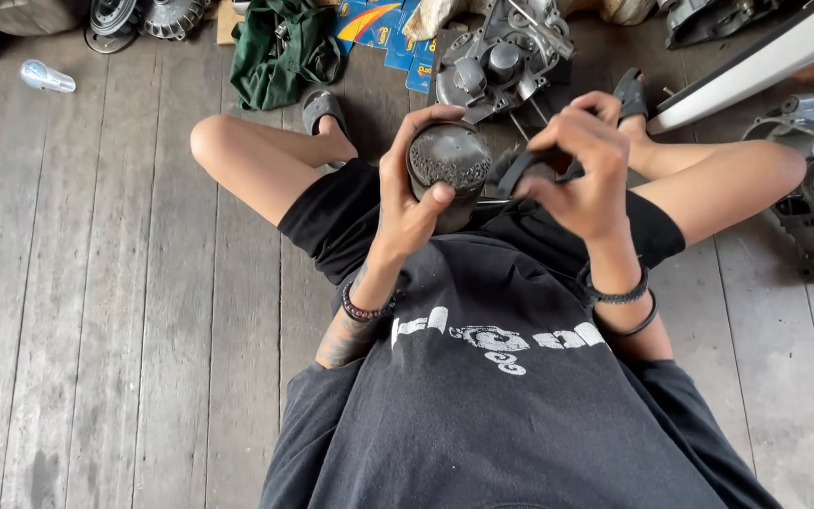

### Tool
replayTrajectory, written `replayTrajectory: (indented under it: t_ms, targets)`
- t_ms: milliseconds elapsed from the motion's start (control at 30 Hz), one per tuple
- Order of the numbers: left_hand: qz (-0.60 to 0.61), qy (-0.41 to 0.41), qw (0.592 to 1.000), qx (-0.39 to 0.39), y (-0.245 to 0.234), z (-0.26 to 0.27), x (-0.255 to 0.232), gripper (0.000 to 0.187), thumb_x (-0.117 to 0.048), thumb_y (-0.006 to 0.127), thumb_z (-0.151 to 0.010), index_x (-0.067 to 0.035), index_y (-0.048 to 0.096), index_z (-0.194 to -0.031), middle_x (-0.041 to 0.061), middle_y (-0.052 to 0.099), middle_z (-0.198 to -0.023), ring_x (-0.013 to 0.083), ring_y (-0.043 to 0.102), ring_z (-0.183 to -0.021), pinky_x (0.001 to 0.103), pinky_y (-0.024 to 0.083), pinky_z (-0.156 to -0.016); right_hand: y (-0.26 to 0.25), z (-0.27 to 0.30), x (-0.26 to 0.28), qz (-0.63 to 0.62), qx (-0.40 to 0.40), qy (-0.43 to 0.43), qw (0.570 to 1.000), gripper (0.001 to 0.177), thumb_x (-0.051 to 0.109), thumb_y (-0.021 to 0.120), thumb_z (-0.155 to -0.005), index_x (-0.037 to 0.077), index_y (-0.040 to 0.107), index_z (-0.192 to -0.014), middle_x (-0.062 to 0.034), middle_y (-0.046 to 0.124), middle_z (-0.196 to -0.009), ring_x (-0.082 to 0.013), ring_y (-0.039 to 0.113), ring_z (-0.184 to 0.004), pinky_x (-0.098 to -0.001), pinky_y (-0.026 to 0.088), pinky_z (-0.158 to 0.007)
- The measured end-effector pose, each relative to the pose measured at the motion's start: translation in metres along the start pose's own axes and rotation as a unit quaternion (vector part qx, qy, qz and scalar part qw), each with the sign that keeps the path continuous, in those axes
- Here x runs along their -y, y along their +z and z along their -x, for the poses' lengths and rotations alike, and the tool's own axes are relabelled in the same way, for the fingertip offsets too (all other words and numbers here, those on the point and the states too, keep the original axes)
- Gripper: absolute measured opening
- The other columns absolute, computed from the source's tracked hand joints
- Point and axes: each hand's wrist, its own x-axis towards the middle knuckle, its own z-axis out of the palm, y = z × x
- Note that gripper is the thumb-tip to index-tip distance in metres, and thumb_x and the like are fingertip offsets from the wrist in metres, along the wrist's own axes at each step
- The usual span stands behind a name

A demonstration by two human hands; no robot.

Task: The person scrubs a metal engine piston with a wire brush, rotating it to clean different sides. They then use a screwdriver to scrape residue from the piston head and surrounding areas.

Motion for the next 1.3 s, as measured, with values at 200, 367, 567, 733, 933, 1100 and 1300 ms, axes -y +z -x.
replayTrajectory:
  t_ms: [200, 367, 567, 733, 933, 1100, 1300]
  targets:
    - [-0.048, 0.012, 0.999, 0.008, -0.006, -0.007, 0.005, 0.088, -0.073, 0.071, -0.083, -0.001, 0.058, -0.133, 0.015, 0.068, -0.120, 0.0236, 0.067, -0.110, 0.042, 0.052, -0.101, 0.002, -0.009, 0.017, 0.004, 0.021, 0.001, 1.000, 0.070, 0.076, 0.063, -0.087, 0.006, 0.063, -0.086, -0.0086, 0.056, -0.071, -0.0295, 0.059, -0.068, -0.0464, 0.039, -0.098]
    - [-0.051, 0.021, 0.998, 0.003, -0.005, -0.013, -0.002, 0.092, -0.082, 0.046, -0.090, 0.000, 0.058, -0.131, 0.014, 0.068, -0.121, 0.0249, 0.068, -0.112, 0.040, 0.053, -0.101, 0.002, -0.013, 0.015, 0.005, 0.028, 0.008, 1.000, 0.071, 0.079, 0.065, -0.084, 0.008, 0.063, -0.083, -0.0047, 0.053, -0.064, -0.0248, 0.056, -0.061, -0.0411, 0.039, -0.098]
    - [-0.062, 0.032, 0.998, 0.001, -0.004, -0.009, -0.003, 0.094, -0.082, 0.041, -0.091, 0.000, 0.059, -0.131, 0.014, 0.068, -0.120, 0.0260, 0.069, -0.111, 0.040, 0.054, -0.099, -0.001, -0.015, 0.023, -0.007, 0.040, 0.020, 0.999, 0.069, 0.077, 0.064, -0.086, 0.008, 0.063, -0.080, -0.0037, 0.053, -0.063, -0.0219, 0.051, -0.059, -0.0410, 0.037, -0.097]
    - [-0.097, 0.063, 0.993, 0.022, -0.016, -0.006, -0.003, 0.100, -0.086, 0.041, -0.086, 0.002, 0.059, -0.130, 0.014, 0.069, -0.118, 0.0289, 0.071, -0.106, 0.038, 0.056, -0.095, -0.006, 0.004, -0.005, 0.018, 0.062, 0.006, 0.998, 0.069, 0.079, 0.066, -0.085, 0.010, 0.066, -0.084, -0.0059, 0.063, -0.074, -0.0277, 0.063, -0.072, -0.0420, 0.038, -0.098]
    - [-0.107, 0.099, 0.987, 0.068, -0.023, -0.009, -0.004, 0.109, -0.093, 0.039, -0.078, 0.002, 0.063, -0.125, 0.011, 0.071, -0.115, 0.0279, 0.074, -0.101, 0.036, 0.058, -0.091, -0.008, 0.004, 0.000, -0.034, 0.094, 0.042, 0.994, 0.069, 0.080, 0.065, -0.083, 0.011, 0.067, -0.081, -0.0019, 0.060, -0.067, -0.0240, 0.061, -0.067, -0.0379, 0.041, -0.098]
    - [-0.193, 0.165, 0.964, 0.077, -0.020, -0.010, -0.023, 0.100, -0.079, 0.014, -0.094, 0.003, 0.063, -0.124, 0.010, 0.071, -0.111, 0.0296, 0.074, -0.097, 0.038, 0.061, -0.083, -0.017, -0.001, 0.012, 0.052, 0.099, -0.007, 0.994, 0.063, 0.075, 0.065, -0.091, 0.014, 0.066, -0.077, -0.0009, 0.062, -0.064, -0.0264, 0.064, -0.062, -0.0360, 0.049, -0.088]
    - [-0.241, 0.144, 0.952, 0.124, -0.010, -0.007, -0.048, 0.086, -0.062, 0.004, -0.109, 0.003, 0.059, -0.123, 0.019, 0.069, -0.108, 0.0342, 0.073, -0.094, 0.041, 0.058, -0.081, -0.021, -0.023, 0.059, 0.100, 0.130, -0.096, 0.982, 0.056, 0.058, 0.059, -0.094, 0.007, 0.062, -0.070, -0.0018, 0.063, -0.065, -0.0204, 0.064, -0.058, -0.0391, 0.046, -0.069]
